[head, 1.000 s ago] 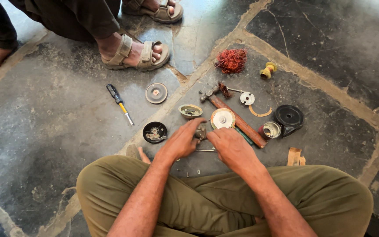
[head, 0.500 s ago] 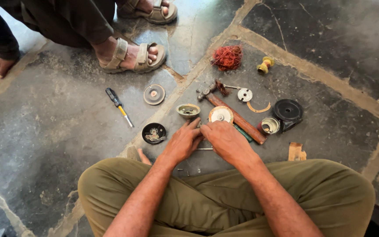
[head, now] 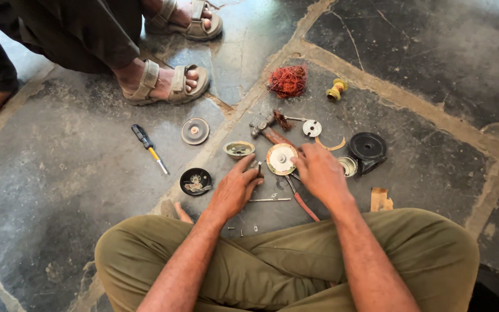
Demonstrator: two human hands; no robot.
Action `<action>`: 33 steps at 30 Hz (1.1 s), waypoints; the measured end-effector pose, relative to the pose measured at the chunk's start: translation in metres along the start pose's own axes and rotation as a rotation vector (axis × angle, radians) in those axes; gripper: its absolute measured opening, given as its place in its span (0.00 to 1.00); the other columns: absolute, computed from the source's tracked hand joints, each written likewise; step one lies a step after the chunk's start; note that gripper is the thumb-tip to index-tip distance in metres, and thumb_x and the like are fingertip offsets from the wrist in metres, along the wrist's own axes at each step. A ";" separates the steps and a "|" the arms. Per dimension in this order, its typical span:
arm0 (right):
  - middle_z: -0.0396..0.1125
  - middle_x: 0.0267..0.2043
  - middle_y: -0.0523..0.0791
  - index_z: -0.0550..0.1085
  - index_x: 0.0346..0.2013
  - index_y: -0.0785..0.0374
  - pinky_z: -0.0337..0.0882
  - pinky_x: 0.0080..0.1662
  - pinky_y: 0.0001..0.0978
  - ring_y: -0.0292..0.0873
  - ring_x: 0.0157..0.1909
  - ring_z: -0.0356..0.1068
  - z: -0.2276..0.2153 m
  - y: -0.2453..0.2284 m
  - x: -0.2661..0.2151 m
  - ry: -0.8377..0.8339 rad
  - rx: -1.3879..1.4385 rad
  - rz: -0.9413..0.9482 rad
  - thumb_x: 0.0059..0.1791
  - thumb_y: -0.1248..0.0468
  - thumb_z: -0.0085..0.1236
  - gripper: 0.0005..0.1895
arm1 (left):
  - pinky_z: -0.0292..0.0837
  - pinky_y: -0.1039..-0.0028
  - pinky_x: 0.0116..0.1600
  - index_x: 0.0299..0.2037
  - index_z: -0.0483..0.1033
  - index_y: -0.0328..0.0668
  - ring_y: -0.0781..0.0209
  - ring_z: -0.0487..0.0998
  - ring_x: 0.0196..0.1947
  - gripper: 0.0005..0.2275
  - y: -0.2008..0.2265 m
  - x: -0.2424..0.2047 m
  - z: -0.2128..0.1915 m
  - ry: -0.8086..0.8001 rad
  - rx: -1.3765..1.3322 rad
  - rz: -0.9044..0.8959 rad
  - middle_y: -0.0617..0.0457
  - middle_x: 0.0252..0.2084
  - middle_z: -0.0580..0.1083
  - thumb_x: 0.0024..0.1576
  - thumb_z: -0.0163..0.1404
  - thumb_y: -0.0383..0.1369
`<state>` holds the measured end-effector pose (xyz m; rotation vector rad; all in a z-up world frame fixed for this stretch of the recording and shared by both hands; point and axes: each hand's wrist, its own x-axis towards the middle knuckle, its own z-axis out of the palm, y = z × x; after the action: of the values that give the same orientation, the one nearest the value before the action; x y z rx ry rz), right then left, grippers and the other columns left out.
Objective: The person sits on the floor and uses a hammer to repeatedly strike a small metal component held in place by pliers. They adjust the component and the pliers several times during the process.
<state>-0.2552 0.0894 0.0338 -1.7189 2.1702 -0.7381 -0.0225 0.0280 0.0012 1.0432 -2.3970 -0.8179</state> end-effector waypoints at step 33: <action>0.71 0.48 0.55 0.78 0.47 0.65 0.69 0.50 0.53 0.61 0.51 0.71 0.007 0.002 0.003 0.032 -0.085 0.189 0.50 0.54 0.60 0.19 | 0.72 0.57 0.45 0.41 0.72 0.40 0.41 0.78 0.45 0.07 0.007 0.006 -0.008 0.085 -0.079 -0.091 0.44 0.40 0.77 0.57 0.55 0.31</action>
<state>-0.2537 0.0856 0.0276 -1.5222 2.3768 -0.6374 -0.0256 0.0246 0.0125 1.1391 -2.2420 -0.8742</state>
